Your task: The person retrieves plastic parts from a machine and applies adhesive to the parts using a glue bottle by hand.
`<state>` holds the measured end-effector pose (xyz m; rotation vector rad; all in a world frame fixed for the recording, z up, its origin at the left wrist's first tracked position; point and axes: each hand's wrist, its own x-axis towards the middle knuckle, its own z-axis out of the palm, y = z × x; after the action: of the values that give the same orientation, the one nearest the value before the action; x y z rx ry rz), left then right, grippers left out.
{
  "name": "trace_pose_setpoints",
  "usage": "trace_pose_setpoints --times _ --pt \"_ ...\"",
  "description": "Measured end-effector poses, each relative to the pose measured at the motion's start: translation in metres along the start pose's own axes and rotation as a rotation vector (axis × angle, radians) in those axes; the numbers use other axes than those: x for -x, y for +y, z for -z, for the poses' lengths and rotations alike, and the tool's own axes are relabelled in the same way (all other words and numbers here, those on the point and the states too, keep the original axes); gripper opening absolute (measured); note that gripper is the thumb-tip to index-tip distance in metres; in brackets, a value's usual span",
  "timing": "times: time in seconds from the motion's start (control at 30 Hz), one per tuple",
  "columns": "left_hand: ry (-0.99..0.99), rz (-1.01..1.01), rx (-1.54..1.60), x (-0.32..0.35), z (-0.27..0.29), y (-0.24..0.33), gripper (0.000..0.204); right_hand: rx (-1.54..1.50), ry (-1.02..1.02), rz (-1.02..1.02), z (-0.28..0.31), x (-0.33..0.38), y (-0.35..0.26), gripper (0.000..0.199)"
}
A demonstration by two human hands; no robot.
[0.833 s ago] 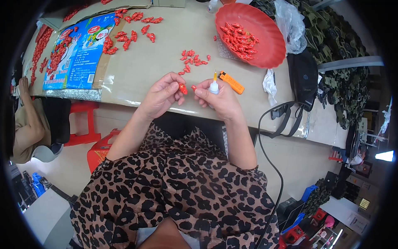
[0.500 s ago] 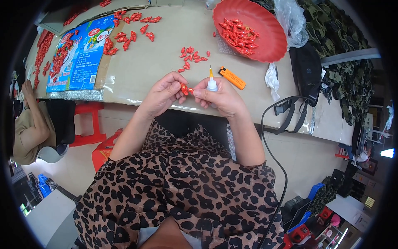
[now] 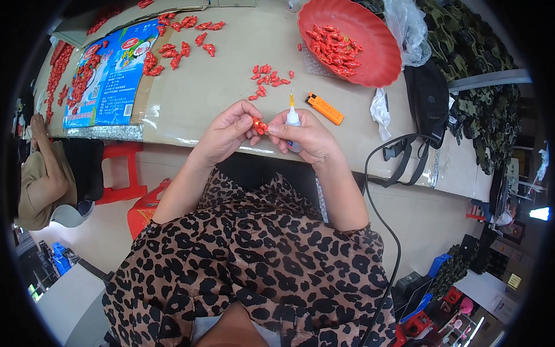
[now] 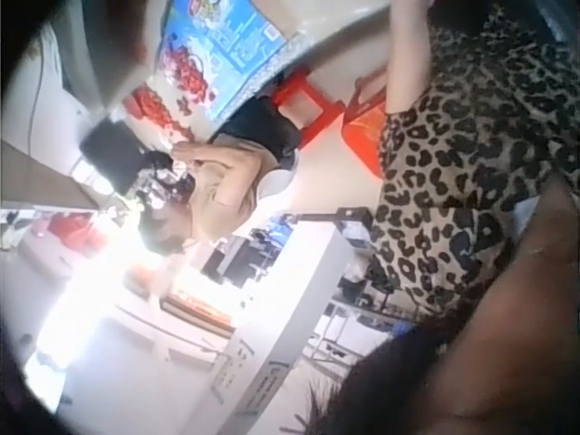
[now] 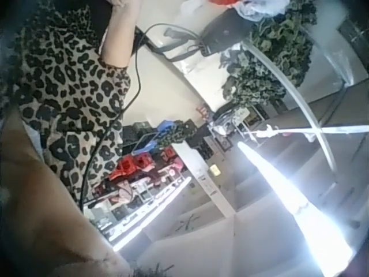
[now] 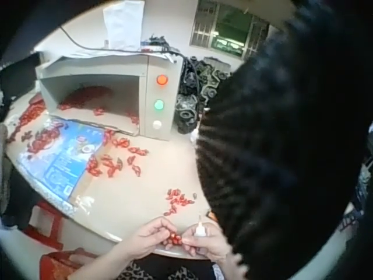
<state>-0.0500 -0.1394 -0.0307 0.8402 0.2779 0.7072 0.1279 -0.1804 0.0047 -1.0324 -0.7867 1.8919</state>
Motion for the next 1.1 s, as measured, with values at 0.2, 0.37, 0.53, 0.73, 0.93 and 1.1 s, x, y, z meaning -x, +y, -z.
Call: trace_pose_setpoints --times 0.2,0.37,0.53,0.73,0.93,1.1 --pt "-0.009 -0.014 -0.013 0.0 0.0 0.0 0.015 -0.02 -0.005 -0.017 -0.001 -0.001 -0.001 0.012" --pt "-0.011 -0.021 -0.027 0.0 0.0 0.0 0.015 -0.007 0.018 -0.023 -0.002 -0.001 -0.002 0.013" --pt "0.007 -0.021 -0.04 0.0 -0.001 0.0 0.014 -0.008 0.021 -0.043 -0.003 -0.001 -0.003 0.013" --pt "0.066 -0.042 -0.064 -0.002 -0.001 -0.001 0.012 0.1 0.127 0.041 -0.007 0.0 0.004 0.013" --pt "0.086 -0.071 -0.143 -0.002 -0.002 -0.005 0.011 0.199 0.344 0.282 -0.016 -0.002 0.012 0.014" --pt "0.118 -0.09 -0.135 -0.002 -0.003 -0.003 0.011 0.336 0.387 0.369 -0.018 -0.001 0.018 0.012"
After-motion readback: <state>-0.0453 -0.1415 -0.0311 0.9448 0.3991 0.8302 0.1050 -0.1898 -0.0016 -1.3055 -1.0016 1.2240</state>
